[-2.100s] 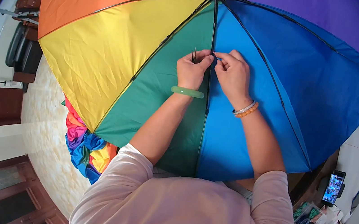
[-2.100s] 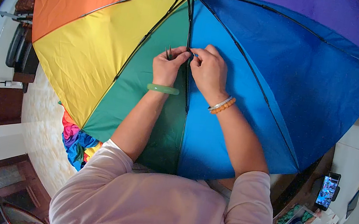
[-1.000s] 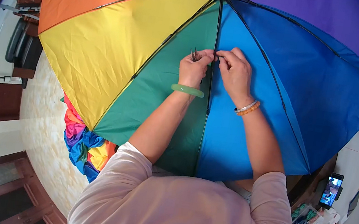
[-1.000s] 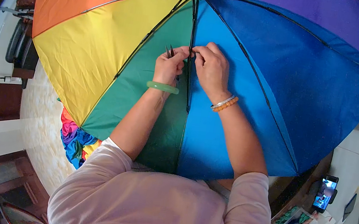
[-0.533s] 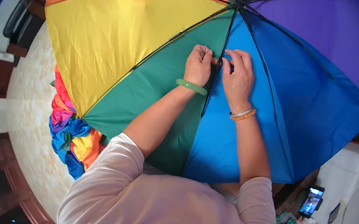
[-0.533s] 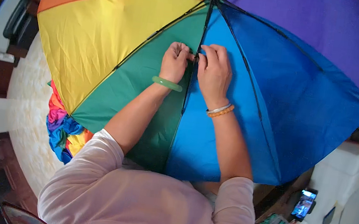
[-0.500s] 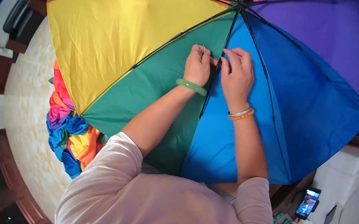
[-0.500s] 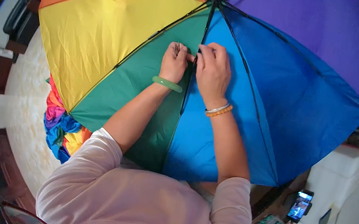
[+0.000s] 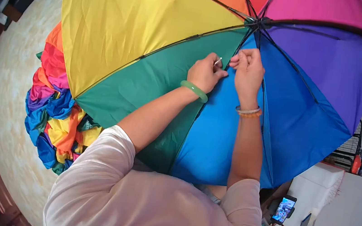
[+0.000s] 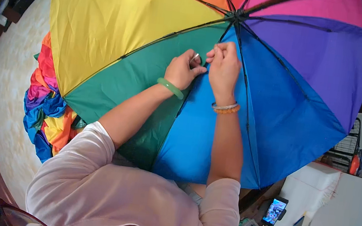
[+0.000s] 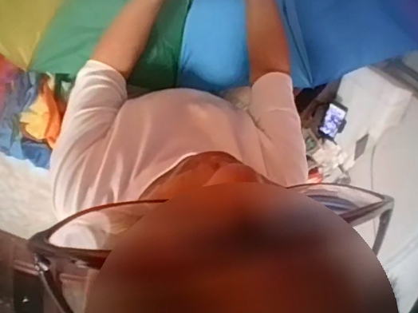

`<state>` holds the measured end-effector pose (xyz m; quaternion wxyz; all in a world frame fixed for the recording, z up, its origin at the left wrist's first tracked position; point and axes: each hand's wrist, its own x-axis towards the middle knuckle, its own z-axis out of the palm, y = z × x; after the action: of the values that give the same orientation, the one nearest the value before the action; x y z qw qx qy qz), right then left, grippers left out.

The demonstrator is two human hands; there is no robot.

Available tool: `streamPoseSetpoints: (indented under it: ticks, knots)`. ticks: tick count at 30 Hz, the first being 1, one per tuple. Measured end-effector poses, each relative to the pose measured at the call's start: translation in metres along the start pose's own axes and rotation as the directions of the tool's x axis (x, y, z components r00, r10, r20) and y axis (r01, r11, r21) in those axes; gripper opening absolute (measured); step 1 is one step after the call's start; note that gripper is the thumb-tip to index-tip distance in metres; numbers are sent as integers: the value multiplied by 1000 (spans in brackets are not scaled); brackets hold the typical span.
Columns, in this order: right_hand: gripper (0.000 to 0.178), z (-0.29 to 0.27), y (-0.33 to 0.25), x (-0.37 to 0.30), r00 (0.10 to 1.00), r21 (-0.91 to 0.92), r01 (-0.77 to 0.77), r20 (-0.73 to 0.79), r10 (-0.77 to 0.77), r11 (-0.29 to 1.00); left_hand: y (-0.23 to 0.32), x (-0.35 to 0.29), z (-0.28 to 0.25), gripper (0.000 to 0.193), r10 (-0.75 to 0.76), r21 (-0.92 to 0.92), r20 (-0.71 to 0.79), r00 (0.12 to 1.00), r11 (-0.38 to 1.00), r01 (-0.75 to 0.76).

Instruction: Repairing a colorful umbrella by sewing the fabric back onto the metal ribs using a needle and thread.

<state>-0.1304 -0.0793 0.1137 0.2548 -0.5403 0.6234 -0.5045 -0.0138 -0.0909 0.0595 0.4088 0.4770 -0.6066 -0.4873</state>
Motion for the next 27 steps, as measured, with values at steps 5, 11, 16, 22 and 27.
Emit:
streamPoseSetpoints:
  ticks: [5, 11, 16, 22, 27]
  knots:
    - [7, -10, 2, 3, 991, 186, -60, 131, 35, 981, -2, 6, 1, 17, 217, 194, -58, 974, 960, -203]
    - [7, -30, 7, 6, 918, 172, -126, 393, 49, 977, -16, 27, -2, 9, 353, 95, -90, 931, 934, -345]
    - [5, -33, 17, 4, 903, -213, 242, 407, -139, 947, -15, 33, -15, 7, 407, 268, 29, 913, 877, -399]
    - [6, -9, 14, -14, 954, -707, 296, 191, -229, 642, -13, 37, -18, 4, 345, 159, 103, 933, 920, -358]
    - [7, -5, 19, -21, 955, -652, 284, 130, -265, 703, -13, 35, -15, 8, 194, 86, 119, 974, 975, -205]
